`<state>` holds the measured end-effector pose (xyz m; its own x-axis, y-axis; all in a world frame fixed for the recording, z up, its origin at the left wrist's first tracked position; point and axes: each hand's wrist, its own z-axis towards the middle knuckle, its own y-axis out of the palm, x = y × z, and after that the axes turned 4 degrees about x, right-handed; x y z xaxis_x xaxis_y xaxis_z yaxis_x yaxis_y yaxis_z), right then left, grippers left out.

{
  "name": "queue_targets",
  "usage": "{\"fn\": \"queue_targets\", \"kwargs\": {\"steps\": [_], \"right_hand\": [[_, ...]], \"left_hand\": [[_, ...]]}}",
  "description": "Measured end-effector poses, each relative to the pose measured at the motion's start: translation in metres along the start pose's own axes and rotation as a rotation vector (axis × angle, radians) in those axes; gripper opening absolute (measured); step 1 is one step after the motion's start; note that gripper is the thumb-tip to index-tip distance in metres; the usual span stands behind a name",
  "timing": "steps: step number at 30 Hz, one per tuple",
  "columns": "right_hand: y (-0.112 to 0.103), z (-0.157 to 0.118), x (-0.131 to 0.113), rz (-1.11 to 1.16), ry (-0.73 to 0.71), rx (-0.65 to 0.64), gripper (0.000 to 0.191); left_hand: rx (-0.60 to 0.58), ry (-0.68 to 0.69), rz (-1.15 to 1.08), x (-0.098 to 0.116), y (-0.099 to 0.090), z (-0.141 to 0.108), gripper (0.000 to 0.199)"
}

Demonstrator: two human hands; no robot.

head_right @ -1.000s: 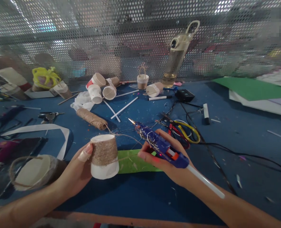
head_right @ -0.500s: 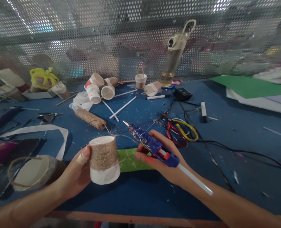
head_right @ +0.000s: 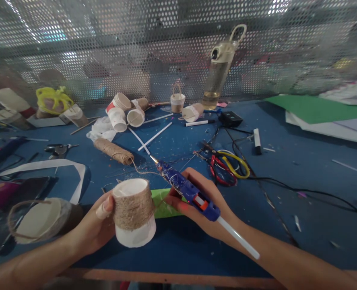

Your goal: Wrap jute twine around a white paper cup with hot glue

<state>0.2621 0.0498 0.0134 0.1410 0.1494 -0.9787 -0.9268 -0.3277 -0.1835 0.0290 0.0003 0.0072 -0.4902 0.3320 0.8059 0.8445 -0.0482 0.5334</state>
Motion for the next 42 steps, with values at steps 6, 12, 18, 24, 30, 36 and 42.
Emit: {"fn": "queue_targets", "kwargs": {"steps": [6,12,18,24,30,36,42], "right_hand": [[0.002,-0.003,0.001,0.017,-0.014,-0.011,0.027],[0.002,0.003,-0.001,0.125,0.131,-0.043,0.025],[-0.003,0.01,0.003,0.222,0.184,-0.085,0.015],[-0.002,0.011,0.012,0.378,0.169,-0.146,0.008],[-0.003,0.01,0.012,0.437,0.161,-0.234,0.01],[-0.003,0.008,0.013,0.463,0.148,-0.221,0.011],[-0.003,0.008,0.016,0.436,0.132,-0.191,0.008]], "left_hand": [[-0.027,-0.029,0.062,0.001,-0.001,-0.002,0.048],[-0.002,-0.017,0.079,0.0,-0.002,-0.001,0.048],[0.136,-0.004,-0.006,0.002,-0.002,0.005,0.046],[0.189,-0.056,-0.057,0.011,0.002,0.006,0.043],[0.208,-0.1,-0.073,0.013,0.003,0.007,0.045],[0.166,-0.099,-0.092,0.014,0.004,0.008,0.044],[0.117,-0.046,-0.066,0.01,0.0,0.007,0.045]]}}
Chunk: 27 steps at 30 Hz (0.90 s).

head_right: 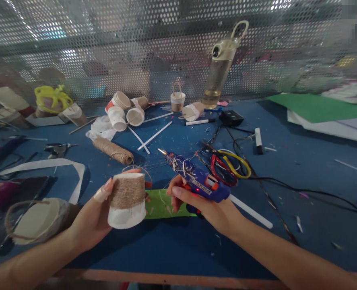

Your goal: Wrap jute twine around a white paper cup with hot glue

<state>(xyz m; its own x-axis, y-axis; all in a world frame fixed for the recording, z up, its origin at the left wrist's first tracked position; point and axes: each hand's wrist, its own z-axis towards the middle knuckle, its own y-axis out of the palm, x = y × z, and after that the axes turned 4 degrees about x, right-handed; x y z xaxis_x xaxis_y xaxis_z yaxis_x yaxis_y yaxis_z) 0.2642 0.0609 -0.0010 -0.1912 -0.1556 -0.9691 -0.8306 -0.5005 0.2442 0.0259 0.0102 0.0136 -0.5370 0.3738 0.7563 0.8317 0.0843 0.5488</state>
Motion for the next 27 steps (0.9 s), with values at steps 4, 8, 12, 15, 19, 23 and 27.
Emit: {"fn": "queue_targets", "kwargs": {"steps": [4,8,12,15,19,23,27], "right_hand": [[0.002,0.001,-0.003,-0.016,-0.013,0.025,0.012],[0.004,-0.001,-0.006,-0.048,0.012,0.007,0.013],[0.002,-0.003,-0.004,-0.099,-0.005,0.009,0.016],[0.001,-0.003,-0.002,-0.137,-0.04,0.021,0.021],[0.006,-0.002,-0.006,-0.182,0.0,0.055,0.021],[0.01,-0.002,-0.011,-0.191,0.038,0.104,0.016],[0.009,-0.002,-0.011,-0.208,0.048,0.114,0.012]], "left_hand": [[0.033,0.042,0.07,-0.003,-0.004,0.0,0.052],[0.018,0.05,0.078,-0.003,-0.005,-0.001,0.057],[0.037,0.044,0.082,-0.001,-0.005,-0.002,0.056],[0.017,0.033,0.09,-0.001,-0.004,-0.002,0.054],[0.015,0.028,0.092,-0.002,-0.005,-0.003,0.053],[0.017,0.022,0.097,-0.002,-0.005,-0.002,0.053],[0.016,0.022,0.102,-0.001,-0.004,-0.003,0.048]]}}
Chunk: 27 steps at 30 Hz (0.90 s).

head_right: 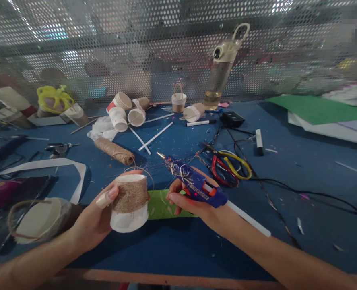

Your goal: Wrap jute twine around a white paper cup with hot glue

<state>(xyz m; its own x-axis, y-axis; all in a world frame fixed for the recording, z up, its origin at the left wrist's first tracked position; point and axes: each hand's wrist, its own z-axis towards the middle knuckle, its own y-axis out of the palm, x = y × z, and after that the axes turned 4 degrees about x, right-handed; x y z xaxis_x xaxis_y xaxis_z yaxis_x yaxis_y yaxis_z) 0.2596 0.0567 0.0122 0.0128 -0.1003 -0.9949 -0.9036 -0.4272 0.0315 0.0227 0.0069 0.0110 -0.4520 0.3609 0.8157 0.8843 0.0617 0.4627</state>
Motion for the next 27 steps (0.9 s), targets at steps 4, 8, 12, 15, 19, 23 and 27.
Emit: {"fn": "queue_targets", "kwargs": {"steps": [4,8,12,15,19,23,27], "right_hand": [[-0.0008,0.0,-0.0003,-0.018,-0.001,-0.009,0.014],[0.0003,-0.0009,0.0015,-0.014,-0.045,-0.027,0.014],[-0.0006,-0.0015,0.0031,-0.02,-0.043,-0.061,0.015],[-0.0024,-0.0008,0.0041,-0.043,-0.031,-0.096,0.017],[-0.0028,0.0003,0.0053,-0.039,-0.026,-0.092,0.019],[-0.0014,0.0005,0.0057,-0.034,-0.054,-0.107,0.022],[-0.0019,0.0003,0.0073,-0.009,-0.077,-0.109,0.02]], "left_hand": [[-0.007,0.002,0.001,0.0001,0.0012,-0.0008,0.047],[-0.019,-0.01,0.001,0.0004,0.0013,-0.0013,0.047],[-0.028,0.01,0.008,0.0006,0.0014,-0.0014,0.047],[-0.041,0.006,0.006,0.0007,0.0018,-0.0013,0.046],[-0.045,0.006,-0.002,0.0003,0.0014,-0.001,0.046],[-0.046,-0.003,-0.005,0.0004,0.001,-0.0013,0.045],[-0.031,-0.008,-0.009,0.0019,0.0028,-0.0009,0.046]]}}
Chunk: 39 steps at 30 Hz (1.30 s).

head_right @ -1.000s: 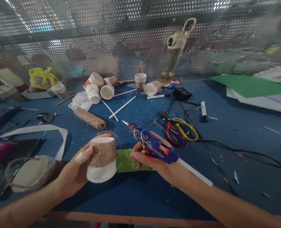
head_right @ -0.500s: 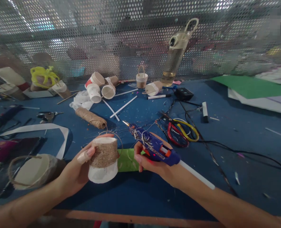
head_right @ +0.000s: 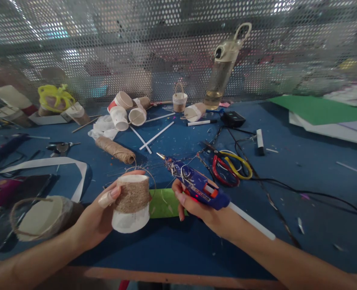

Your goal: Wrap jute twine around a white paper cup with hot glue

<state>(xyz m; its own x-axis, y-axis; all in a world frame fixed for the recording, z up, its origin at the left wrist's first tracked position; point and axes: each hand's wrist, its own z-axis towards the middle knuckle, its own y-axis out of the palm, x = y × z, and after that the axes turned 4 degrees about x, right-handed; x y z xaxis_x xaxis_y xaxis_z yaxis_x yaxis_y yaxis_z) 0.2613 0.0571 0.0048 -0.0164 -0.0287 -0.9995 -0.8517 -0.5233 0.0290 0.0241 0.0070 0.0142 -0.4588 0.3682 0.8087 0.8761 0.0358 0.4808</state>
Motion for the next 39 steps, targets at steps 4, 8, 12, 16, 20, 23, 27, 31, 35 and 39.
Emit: {"fn": "queue_targets", "kwargs": {"steps": [4,8,12,16,20,23,27,31,35,39], "right_hand": [[-0.002,-0.001,0.003,0.016,-0.016,-0.016,0.02],[-0.004,-0.001,0.007,0.064,-0.027,-0.037,0.023],[-0.004,-0.002,0.011,0.067,-0.018,-0.038,0.025],[-0.004,-0.002,0.011,0.116,-0.029,-0.039,0.023],[-0.004,-0.004,0.011,0.128,-0.037,-0.055,0.023],[-0.004,-0.005,0.011,0.081,-0.016,-0.05,0.023],[-0.004,-0.006,0.01,0.058,0.007,-0.048,0.022],[-0.002,-0.004,0.006,0.029,0.002,-0.032,0.02],[-0.001,-0.004,0.003,-0.029,0.019,-0.022,0.018],[-0.002,-0.005,0.004,-0.024,0.045,-0.018,0.017]], "left_hand": [[0.017,-0.007,0.001,0.001,0.002,0.0,0.048],[0.004,-0.004,0.005,0.0,0.001,-0.001,0.047],[0.005,-0.006,0.001,0.0,0.0,-0.001,0.046],[0.009,-0.01,0.01,0.0,0.0,-0.001,0.046],[0.005,-0.005,0.015,0.0,0.002,0.0,0.045],[0.012,-0.013,0.011,0.001,0.002,0.0,0.046],[0.019,-0.02,0.006,0.001,0.001,0.0,0.047],[-0.008,-0.016,-0.005,0.0,0.0,0.0,0.046],[-0.002,-0.014,-0.003,0.001,0.001,0.0,0.045],[-0.006,-0.016,-0.003,0.002,0.002,-0.001,0.045]]}}
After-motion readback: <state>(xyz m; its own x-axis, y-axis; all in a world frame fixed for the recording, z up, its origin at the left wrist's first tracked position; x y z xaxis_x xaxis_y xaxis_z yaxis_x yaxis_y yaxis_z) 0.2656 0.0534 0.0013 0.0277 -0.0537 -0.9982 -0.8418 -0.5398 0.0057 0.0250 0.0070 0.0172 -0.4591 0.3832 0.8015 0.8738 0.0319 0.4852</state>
